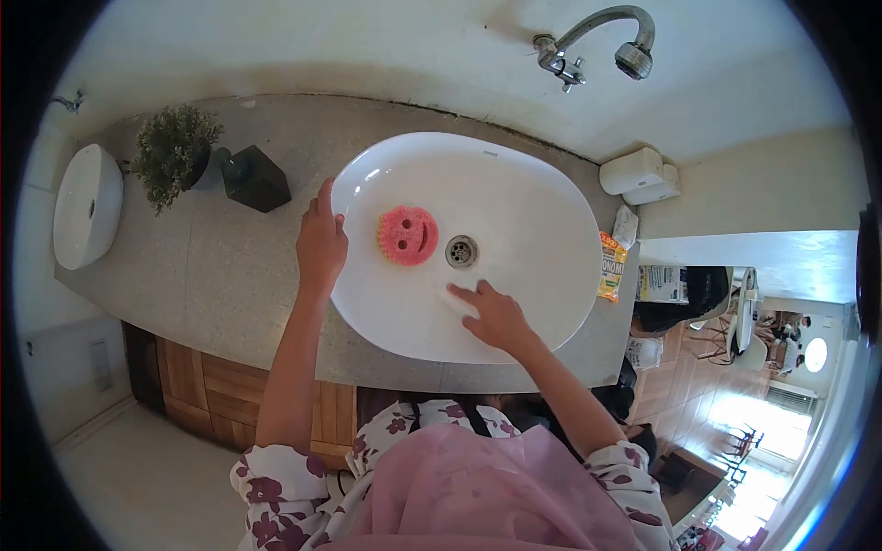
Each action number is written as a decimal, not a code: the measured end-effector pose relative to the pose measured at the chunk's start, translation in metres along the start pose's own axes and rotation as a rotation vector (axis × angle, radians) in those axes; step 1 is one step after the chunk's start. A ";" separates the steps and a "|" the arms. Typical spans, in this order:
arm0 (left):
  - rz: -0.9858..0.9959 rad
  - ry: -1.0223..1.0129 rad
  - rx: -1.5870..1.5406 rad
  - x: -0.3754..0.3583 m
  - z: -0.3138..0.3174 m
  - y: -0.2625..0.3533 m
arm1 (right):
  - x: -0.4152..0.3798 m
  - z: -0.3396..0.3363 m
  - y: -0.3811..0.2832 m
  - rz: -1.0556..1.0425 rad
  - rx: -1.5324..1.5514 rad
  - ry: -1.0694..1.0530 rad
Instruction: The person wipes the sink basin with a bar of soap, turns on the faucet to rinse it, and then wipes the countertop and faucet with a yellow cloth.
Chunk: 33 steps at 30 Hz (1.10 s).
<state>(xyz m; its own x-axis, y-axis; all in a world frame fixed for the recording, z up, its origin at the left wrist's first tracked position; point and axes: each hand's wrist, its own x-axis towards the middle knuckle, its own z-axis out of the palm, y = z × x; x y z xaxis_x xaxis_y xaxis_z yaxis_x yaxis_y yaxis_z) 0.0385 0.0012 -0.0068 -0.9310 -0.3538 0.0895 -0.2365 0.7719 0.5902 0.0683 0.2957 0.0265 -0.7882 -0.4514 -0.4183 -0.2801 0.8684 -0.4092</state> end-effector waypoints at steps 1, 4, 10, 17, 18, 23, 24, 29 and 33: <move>0.000 0.003 0.001 0.001 -0.001 0.000 | -0.012 -0.008 0.010 -0.029 0.034 -0.128; -0.033 -0.016 0.010 0.001 -0.003 0.004 | -0.039 -0.047 0.034 -0.031 0.085 -0.359; -0.082 -0.072 0.011 0.001 -0.004 0.006 | -0.002 -0.037 0.023 -0.195 0.135 -0.439; -0.013 -0.036 0.007 0.001 -0.004 0.002 | -0.039 -0.081 0.054 -0.070 0.177 -0.659; -0.013 -0.041 0.019 0.000 -0.004 0.003 | -0.043 -0.085 0.060 -0.023 0.231 -0.690; -0.013 -0.016 0.024 0.000 -0.001 0.001 | 0.002 -0.048 0.023 -0.258 0.214 -0.636; -0.002 -0.007 0.026 0.000 -0.001 0.000 | 0.006 -0.048 0.006 -0.241 0.201 -0.628; -0.023 -0.027 0.001 0.002 -0.002 0.001 | -0.036 -0.070 0.054 -0.237 0.104 -0.638; -0.033 -0.037 0.005 0.001 -0.004 0.003 | -0.054 -0.074 0.058 -0.007 0.054 -0.558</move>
<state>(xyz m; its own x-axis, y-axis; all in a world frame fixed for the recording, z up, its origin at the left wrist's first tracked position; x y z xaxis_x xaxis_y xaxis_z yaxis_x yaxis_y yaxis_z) 0.0382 0.0015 -0.0020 -0.9324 -0.3592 0.0408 -0.2681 0.7627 0.5886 0.0540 0.3857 0.0855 -0.3723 -0.5104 -0.7751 -0.2444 0.8596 -0.4487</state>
